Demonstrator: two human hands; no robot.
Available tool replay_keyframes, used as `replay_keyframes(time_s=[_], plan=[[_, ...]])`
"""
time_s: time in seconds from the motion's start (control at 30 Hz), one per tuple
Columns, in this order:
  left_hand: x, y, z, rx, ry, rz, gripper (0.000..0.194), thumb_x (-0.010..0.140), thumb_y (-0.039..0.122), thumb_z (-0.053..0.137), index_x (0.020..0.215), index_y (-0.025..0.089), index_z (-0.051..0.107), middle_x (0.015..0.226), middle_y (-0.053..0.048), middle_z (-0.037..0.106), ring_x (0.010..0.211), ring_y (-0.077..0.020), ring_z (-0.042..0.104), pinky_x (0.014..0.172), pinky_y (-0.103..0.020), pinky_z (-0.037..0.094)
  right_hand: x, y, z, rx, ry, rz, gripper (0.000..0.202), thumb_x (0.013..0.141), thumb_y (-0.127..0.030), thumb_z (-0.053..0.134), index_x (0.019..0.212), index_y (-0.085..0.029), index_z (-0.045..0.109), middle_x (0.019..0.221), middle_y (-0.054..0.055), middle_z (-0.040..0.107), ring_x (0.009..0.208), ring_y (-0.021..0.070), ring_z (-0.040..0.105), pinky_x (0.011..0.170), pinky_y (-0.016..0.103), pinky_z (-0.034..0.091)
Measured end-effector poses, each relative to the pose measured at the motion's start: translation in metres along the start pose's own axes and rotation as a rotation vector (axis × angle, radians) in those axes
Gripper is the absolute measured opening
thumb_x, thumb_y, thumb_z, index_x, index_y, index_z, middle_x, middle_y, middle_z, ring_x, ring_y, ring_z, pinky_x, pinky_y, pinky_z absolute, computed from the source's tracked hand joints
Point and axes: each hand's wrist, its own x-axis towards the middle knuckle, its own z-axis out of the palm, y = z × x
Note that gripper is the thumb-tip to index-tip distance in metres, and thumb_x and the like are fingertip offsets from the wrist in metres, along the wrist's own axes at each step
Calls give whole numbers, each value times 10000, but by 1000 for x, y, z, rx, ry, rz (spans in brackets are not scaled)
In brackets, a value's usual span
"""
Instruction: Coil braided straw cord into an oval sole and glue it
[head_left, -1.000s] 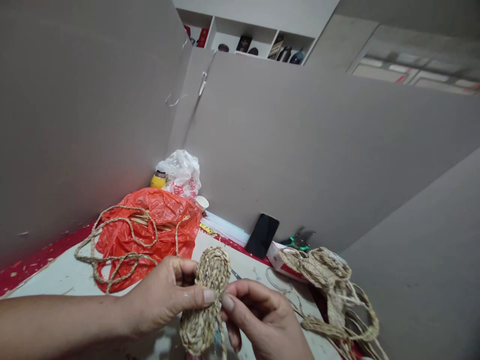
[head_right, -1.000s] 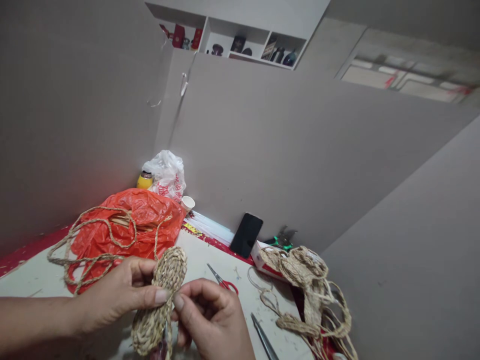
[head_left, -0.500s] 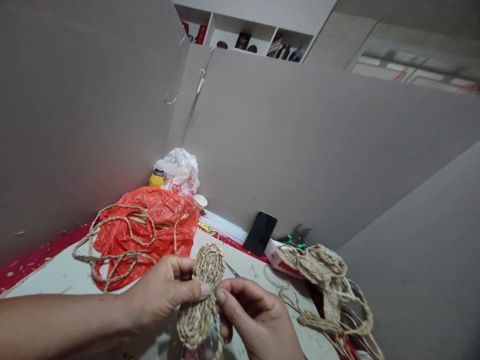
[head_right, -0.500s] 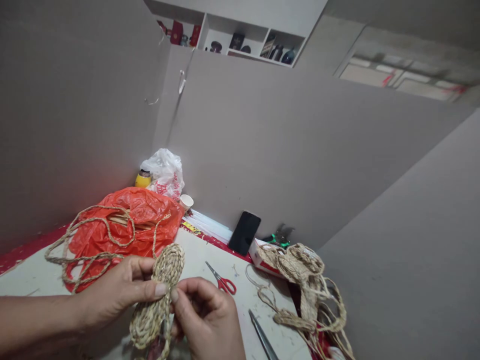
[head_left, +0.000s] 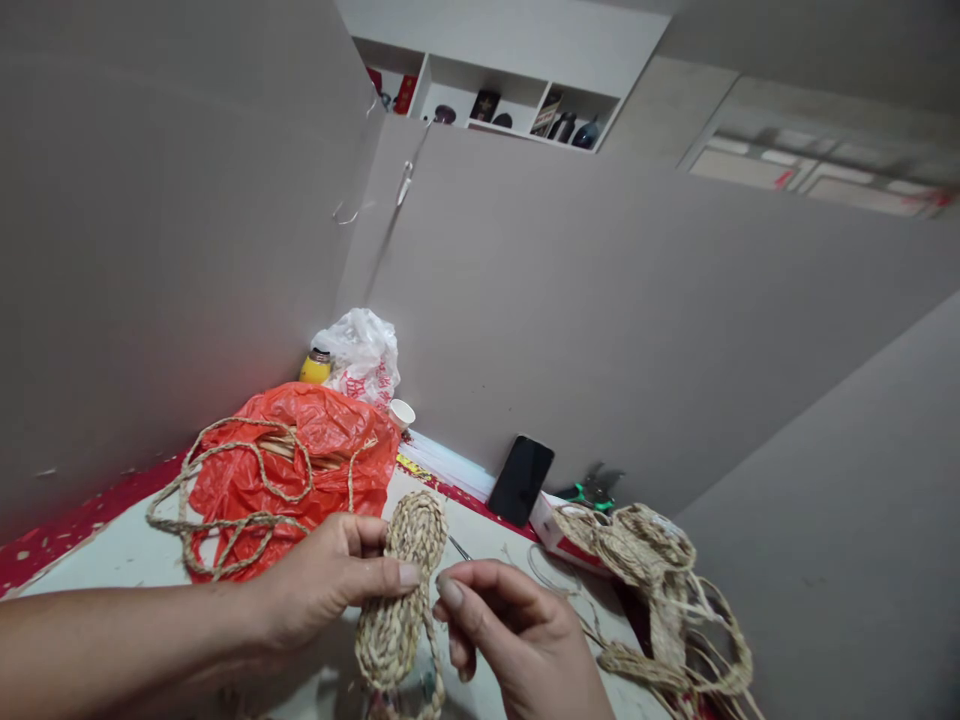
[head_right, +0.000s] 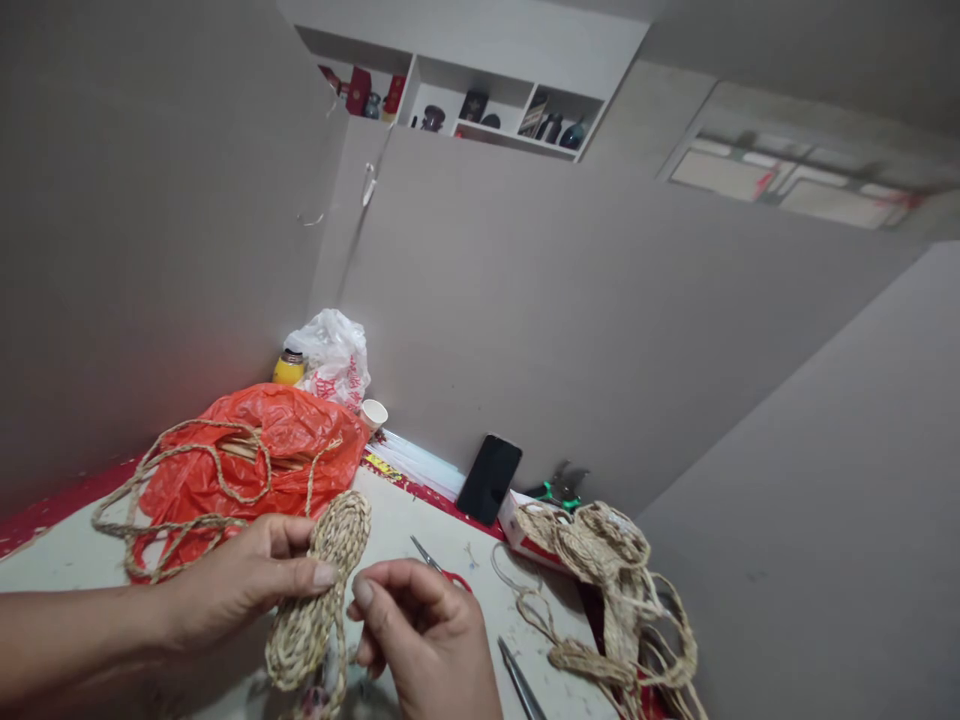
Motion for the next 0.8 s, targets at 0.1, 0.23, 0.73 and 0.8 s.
replay_keyframes(time_s=[0.1,0.23,0.73,0.8], plan=[[0,-1,0,-6,22,-2,295,743,334,721,948,123,712,783,-61,711,721,-186,648,687,-289,477,-1,0,1,-15,35,-19,329,608,-446,834,653,-145,709,547,0,635,412,63,507,416,168,402],[0,0,0,-6,43,13,297,731,322,735,947,117,719,783,-57,713,691,-158,627,687,-272,467,-1,-2,1,-60,20,-13,332,623,-447,822,653,-138,704,540,-3,624,409,60,501,413,164,388],[-1,1,0,32,32,15,293,698,342,772,876,117,711,762,-38,700,677,-143,623,683,-266,476,7,1,-11,19,-223,204,314,628,-403,837,667,-133,682,519,-24,633,376,34,487,393,138,372],[-1,0,0,21,16,6,302,700,343,773,890,117,710,779,-49,709,699,-156,638,710,-286,486,8,1,-12,48,-232,237,319,595,-384,858,656,-130,674,510,-23,636,364,38,487,377,138,378]])
